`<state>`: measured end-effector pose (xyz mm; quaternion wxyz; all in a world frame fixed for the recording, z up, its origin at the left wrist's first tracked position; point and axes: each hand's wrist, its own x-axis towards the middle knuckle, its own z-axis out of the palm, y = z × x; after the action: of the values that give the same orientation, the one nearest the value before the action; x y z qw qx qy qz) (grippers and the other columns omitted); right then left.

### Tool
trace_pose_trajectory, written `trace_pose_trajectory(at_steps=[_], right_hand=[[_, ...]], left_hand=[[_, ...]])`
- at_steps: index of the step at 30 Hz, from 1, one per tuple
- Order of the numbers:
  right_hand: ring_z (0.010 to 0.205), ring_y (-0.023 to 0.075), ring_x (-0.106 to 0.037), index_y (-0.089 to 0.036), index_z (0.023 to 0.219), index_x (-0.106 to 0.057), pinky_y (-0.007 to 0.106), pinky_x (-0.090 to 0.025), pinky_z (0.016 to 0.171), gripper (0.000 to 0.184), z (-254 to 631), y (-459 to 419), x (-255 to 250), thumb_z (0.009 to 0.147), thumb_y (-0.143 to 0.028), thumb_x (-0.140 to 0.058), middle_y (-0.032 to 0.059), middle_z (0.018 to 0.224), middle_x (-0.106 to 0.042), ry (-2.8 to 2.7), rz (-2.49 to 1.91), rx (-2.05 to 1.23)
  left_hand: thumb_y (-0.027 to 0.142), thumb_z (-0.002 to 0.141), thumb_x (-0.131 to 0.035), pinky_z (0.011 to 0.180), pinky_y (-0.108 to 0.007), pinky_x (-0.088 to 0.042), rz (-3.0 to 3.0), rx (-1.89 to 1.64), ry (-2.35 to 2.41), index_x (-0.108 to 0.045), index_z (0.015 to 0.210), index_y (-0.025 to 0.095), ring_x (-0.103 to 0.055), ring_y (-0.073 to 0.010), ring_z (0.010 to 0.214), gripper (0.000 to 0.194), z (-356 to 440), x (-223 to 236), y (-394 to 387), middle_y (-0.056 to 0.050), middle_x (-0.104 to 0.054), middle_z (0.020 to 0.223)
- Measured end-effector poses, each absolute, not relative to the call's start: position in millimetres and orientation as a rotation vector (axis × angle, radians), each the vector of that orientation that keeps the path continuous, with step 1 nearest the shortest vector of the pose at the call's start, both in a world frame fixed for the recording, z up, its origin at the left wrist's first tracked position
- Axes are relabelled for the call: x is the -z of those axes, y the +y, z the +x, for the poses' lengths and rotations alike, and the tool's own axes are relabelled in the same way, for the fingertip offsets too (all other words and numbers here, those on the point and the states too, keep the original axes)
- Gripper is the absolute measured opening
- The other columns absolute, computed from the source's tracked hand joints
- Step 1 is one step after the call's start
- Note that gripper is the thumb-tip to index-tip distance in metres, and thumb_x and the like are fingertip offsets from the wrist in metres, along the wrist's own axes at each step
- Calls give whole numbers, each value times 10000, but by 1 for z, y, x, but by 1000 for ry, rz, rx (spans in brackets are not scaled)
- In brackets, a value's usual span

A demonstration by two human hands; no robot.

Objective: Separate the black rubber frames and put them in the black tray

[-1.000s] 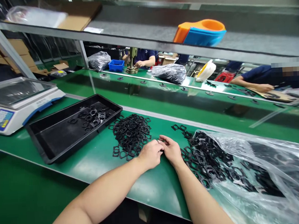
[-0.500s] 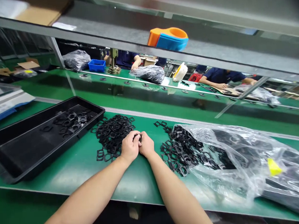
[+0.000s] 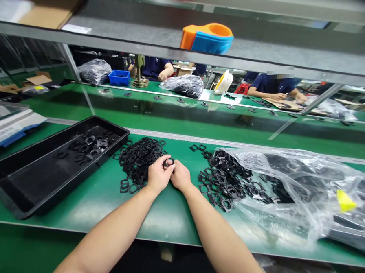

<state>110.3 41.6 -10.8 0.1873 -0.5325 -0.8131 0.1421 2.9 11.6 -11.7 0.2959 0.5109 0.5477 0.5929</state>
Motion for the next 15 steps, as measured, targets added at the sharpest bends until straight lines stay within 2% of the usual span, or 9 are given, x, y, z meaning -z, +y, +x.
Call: trace_pose_trajectory(at_steps=[4,7,10,15], right_hand=[[672,142,-567,-194,754,-613,239,-383,602,177,116,45,11,824,-320,-510,27,728,-635,-2081,-1480,-578],[537,118,-528,-190,742,-577,231,-398,542,149,121,49,12,737,-337,-598,-26,585,-575,-1712,-1378,-926],[460,93,-510,-182,759,-553,215,-400,470,229,123,52,12,655,-347,-674,-53,561,-550,-1295,-1203,-1184],[373,55,-465,-178,818,-564,175,-350,376,244,123,52,8,665,-337,-666,-52,562,-604,-1104,-1108,-1292]], left_hand=[[317,739,-675,653,-268,-522,1418,-1595,1476,-632,1103,188,-595,-116,624,389,0,10,11,-29,-687,828],[385,718,-698,639,-257,-502,1529,-1673,1572,-664,1051,184,-555,-105,644,391,-4,6,10,-49,-642,906],[437,733,-674,637,-251,-488,1508,-1722,1643,-674,1039,163,-539,-102,654,411,-7,4,11,-60,-605,930],[519,775,-588,619,-253,-483,1348,-1670,1663,-668,1062,151,-553,-117,643,474,-9,8,15,-47,-619,831]])
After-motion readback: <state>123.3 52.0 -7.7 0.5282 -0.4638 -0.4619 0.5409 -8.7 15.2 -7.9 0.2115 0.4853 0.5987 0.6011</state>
